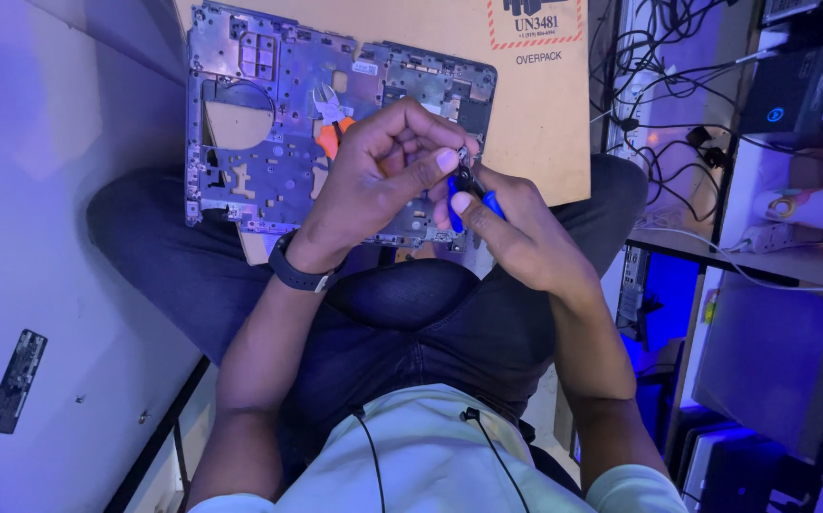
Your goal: Disassembling a laptop chassis by removing internal components using pliers and a screwdriver while sitting on the floor.
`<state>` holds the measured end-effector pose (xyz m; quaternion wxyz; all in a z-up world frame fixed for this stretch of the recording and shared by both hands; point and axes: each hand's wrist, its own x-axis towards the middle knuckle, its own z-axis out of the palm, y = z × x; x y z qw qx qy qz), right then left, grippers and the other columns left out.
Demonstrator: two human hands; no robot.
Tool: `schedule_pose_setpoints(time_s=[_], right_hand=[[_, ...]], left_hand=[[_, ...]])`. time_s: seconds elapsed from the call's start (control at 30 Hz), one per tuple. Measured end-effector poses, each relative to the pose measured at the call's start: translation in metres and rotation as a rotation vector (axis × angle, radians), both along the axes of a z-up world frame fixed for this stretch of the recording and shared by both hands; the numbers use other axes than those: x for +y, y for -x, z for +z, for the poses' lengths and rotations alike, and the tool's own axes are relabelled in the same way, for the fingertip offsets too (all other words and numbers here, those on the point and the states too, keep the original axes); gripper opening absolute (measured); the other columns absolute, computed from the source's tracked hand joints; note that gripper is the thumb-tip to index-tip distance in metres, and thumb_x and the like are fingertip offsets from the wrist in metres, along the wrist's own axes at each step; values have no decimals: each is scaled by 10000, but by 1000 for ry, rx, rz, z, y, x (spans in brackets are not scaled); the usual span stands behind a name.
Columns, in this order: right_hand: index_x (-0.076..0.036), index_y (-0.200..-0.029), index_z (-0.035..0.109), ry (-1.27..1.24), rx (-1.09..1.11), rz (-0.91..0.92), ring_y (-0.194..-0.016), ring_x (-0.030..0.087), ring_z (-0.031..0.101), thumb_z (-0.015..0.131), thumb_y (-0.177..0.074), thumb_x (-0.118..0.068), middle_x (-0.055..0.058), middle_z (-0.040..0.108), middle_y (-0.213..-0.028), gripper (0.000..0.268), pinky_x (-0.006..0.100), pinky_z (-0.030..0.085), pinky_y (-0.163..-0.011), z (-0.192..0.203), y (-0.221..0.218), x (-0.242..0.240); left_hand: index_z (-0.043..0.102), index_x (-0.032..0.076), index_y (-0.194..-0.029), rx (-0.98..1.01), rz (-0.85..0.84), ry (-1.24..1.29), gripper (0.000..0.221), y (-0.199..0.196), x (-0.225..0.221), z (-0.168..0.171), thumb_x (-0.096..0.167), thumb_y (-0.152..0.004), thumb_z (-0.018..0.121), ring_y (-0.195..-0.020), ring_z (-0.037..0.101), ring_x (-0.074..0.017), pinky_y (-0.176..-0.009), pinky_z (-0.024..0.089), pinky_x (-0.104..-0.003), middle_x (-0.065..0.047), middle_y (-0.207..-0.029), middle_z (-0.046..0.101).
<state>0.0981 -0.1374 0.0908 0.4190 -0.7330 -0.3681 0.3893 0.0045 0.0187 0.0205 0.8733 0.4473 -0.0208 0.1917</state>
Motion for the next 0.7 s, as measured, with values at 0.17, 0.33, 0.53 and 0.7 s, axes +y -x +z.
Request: schedule_pose_setpoints(time_s=[0.17,0.33,0.53,0.7], right_hand=[[-52,-891,608,-22,57,22,-706,194,574,531,-1004,-315,92,570,-688,296,341,492,-672,6,-3,4],[-56,-880,609,-20,69,52,-668,193,557,530,-998,-271,75,552,-671,258,334,482,-648,9,-4,3],[-56,-859,602,-24,75,66,-627,194,556,543,-999,-303,79,556,-651,290,329,472,-613,10,-5,1],[-45,-879,601,-41,94,55,-673,198,572,536,-1009,-327,91,564,-685,317,321,462,-627,10,-5,0]], left_hand=[[624,-63,-1144,-6,-24,36,179,-5,2,-16,43,-1006,661,-656,702,-155,-561,641,-316,-192,-1044,697],[612,-66,-1159,-30,-46,25,204,-9,0,-24,19,-987,684,-612,704,-178,-535,645,-334,-213,-1014,696],[603,-54,-1163,-41,-84,31,183,-7,0,-13,45,-1015,647,-619,697,-171,-533,653,-339,-201,-1011,693],[597,-51,-1157,-53,-98,48,184,-9,-2,-24,50,-1014,652,-605,703,-184,-523,651,-341,-196,-986,689]])
